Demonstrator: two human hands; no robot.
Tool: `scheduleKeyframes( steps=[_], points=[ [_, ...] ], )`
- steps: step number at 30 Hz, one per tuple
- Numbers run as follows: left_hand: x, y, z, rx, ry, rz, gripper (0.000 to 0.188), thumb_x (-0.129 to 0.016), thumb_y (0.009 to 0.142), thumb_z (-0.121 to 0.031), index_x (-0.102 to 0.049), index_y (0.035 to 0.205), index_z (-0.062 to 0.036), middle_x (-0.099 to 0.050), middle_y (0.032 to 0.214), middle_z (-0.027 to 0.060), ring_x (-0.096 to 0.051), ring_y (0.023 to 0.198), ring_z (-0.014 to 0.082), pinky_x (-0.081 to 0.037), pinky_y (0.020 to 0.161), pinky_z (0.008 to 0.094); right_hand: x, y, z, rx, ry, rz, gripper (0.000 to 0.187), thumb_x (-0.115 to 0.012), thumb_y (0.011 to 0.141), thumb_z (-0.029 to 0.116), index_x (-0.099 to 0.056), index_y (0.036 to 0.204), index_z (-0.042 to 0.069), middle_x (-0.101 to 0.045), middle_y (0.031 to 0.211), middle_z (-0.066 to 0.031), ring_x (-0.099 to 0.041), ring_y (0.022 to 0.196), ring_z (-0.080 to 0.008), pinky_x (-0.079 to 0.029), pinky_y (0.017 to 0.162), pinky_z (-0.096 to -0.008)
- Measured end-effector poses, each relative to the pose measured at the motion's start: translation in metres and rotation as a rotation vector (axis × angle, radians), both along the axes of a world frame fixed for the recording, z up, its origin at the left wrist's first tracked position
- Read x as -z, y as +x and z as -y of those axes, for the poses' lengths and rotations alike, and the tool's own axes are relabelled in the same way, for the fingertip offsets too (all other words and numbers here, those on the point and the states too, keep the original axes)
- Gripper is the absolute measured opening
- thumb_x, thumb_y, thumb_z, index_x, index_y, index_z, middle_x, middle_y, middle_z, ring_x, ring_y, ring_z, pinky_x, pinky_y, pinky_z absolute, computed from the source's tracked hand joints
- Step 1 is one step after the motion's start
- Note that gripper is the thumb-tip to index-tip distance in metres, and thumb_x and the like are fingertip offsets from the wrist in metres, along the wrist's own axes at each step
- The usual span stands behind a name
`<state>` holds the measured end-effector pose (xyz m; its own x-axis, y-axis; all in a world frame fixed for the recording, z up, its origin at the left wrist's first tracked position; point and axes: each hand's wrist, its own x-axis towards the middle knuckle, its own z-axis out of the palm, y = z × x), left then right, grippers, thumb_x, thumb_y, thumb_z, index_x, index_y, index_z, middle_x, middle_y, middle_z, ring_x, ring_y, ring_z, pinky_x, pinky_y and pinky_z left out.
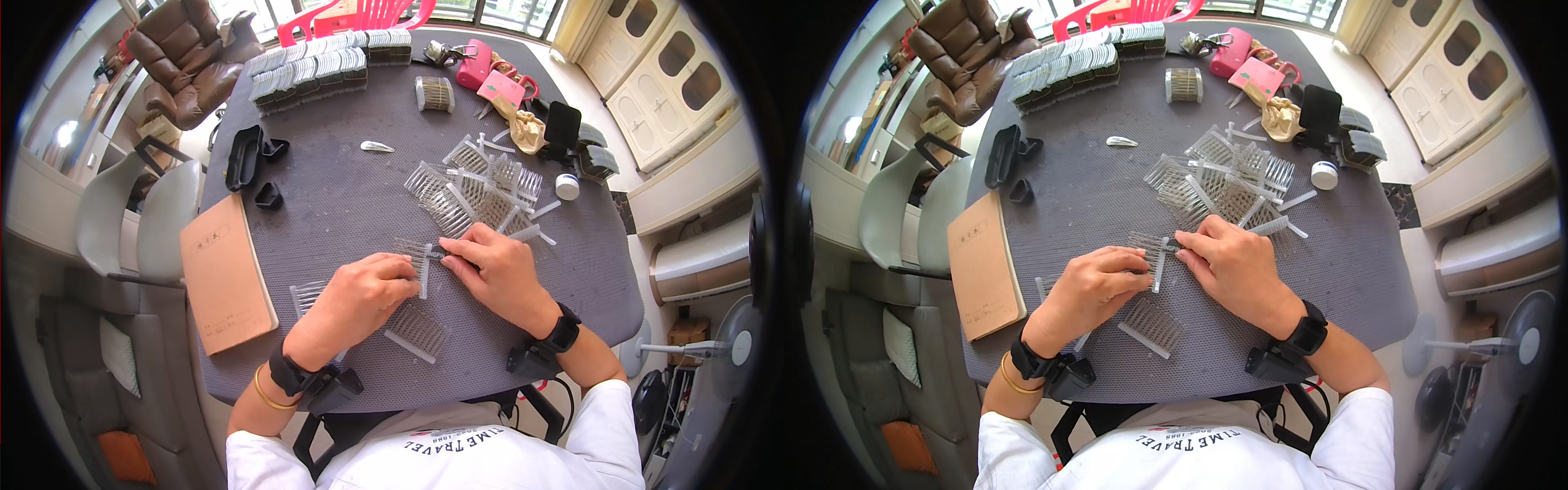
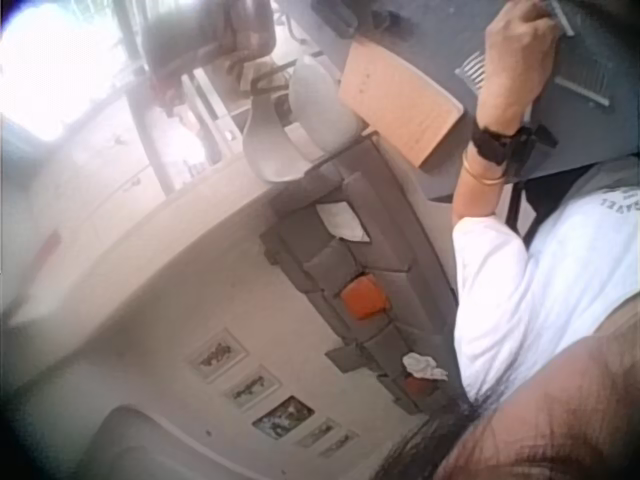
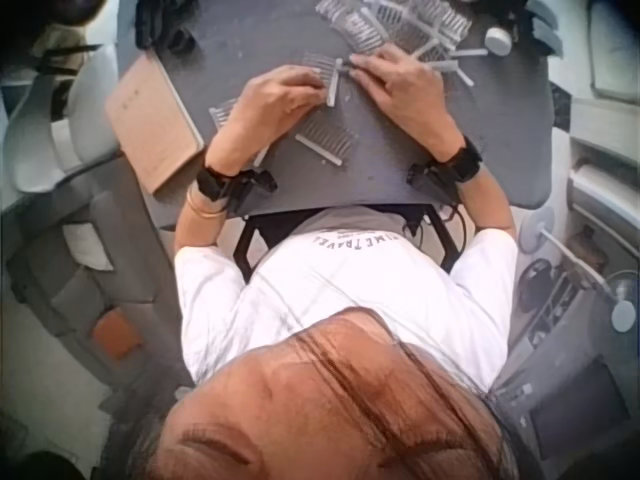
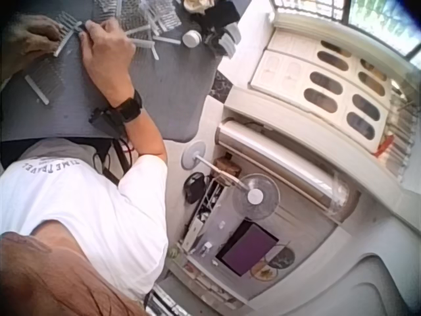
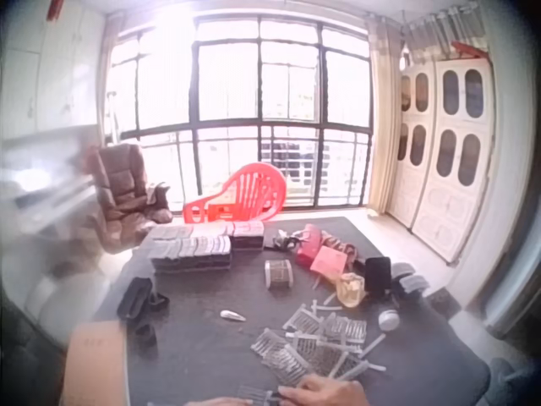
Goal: Trimming and sorting clipper guard attachment combs at a table.
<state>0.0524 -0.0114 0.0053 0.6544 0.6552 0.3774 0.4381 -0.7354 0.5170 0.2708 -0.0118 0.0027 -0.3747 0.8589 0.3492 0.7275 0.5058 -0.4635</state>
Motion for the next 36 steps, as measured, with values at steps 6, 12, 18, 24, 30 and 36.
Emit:
scheduleKeyframes(
  steps=[6, 12, 18, 24, 30, 36],
  points=[
    [0.001, 0.001, 0.0, -0.002, -0.015, 0.0, 0.013, -0.069, 0.069, -0.003, -0.068, 0.082, -0.004, -0.065, 0.089, 0.0087, -0.064, 0.094, 0.0253, -0.054, 0.077, 0.0332, -0.004, 0.0, -0.001, -0.005, 0.033, 0.054, 0.017, -0.067, 0.078, 0.02, -0.069, 0.092, 0.011, -0.058, 0.075, -0.001, -0.06, 0.061, -0.0166, -0.048, 0.052, -0.029],
    [0.002, 0.001, 0.0, 0.005, -0.014, 0.002, 0.013, -0.07, 0.069, -0.004, -0.068, 0.082, -0.004, -0.065, 0.089, 0.0089, -0.064, 0.093, 0.0253, -0.054, 0.076, 0.0328, -0.005, 0.004, 0.003, -0.025, -0.027, 0.061, 0.018, -0.067, 0.078, 0.021, -0.069, 0.093, 0.011, -0.058, 0.075, -0.0015, -0.06, 0.061, -0.0168, -0.049, 0.053, -0.0292],
    [0.005, 0.0, -0.001, 0.006, -0.003, 0.017, 0.014, -0.07, 0.069, -0.004, -0.069, 0.083, -0.0047, -0.064, 0.089, 0.0086, -0.064, 0.09, 0.0251, -0.054, 0.074, 0.0327, -0.003, 0.006, 0.003, -0.026, -0.132, -0.016, 0.018, -0.067, 0.078, 0.023, -0.07, 0.092, 0.012, -0.059, 0.077, -0.0027, -0.061, 0.061, -0.0185, -0.049, 0.054, -0.0305],
    [0.004, 0.001, -0.001, -0.002, -0.022, 0.025, 0.014, -0.071, 0.069, -0.005, -0.068, 0.082, -0.0042, -0.064, 0.089, 0.0085, -0.064, 0.089, 0.0251, -0.054, 0.074, 0.0326, -0.011, 0.007, 0.007, -0.118, -0.213, 0.002, 0.021, -0.068, 0.078, 0.023, -0.069, 0.094, 0.01, -0.061, 0.078, -0.0031, -0.061, 0.062, -0.0192, -0.049, 0.057, -0.0295],
    [0.004, 0.004, -0.002, -0.032, -0.006, 0.095, 0.008, -0.068, 0.071, -0.005, -0.064, 0.078, -0.0029, -0.064, 0.087, 0.0049, -0.063, 0.082, 0.0206, -0.053, 0.071, 0.0298, -0.011, 0.02, -0.008, -0.287, -0.492, -0.47, 0.036, -0.071, 0.079, 0.017, -0.062, 0.111, 0.003, -0.055, 0.08, 0.0021, -0.048, 0.063, -0.0055, -0.04, 0.057, -0.019],
    [0.003, 0.008, 0.003, -0.02, -0.088, 0.344, 0.011, -0.069, 0.073, -0.005, -0.067, 0.084, -0.0066, -0.068, 0.084, 0.0046, -0.067, 0.072, 0.0186, -0.054, 0.061, 0.0266, -0.007, 0.01, -0.005, -0.115, -0.871, -0.728, 0.042, -0.067, 0.084, 0.021, -0.053, 0.119, 0.001, -0.055, 0.075, 0.0012, -0.044, 0.057, -0.0012, -0.034, 0.049, -0.0144]
  ],
)
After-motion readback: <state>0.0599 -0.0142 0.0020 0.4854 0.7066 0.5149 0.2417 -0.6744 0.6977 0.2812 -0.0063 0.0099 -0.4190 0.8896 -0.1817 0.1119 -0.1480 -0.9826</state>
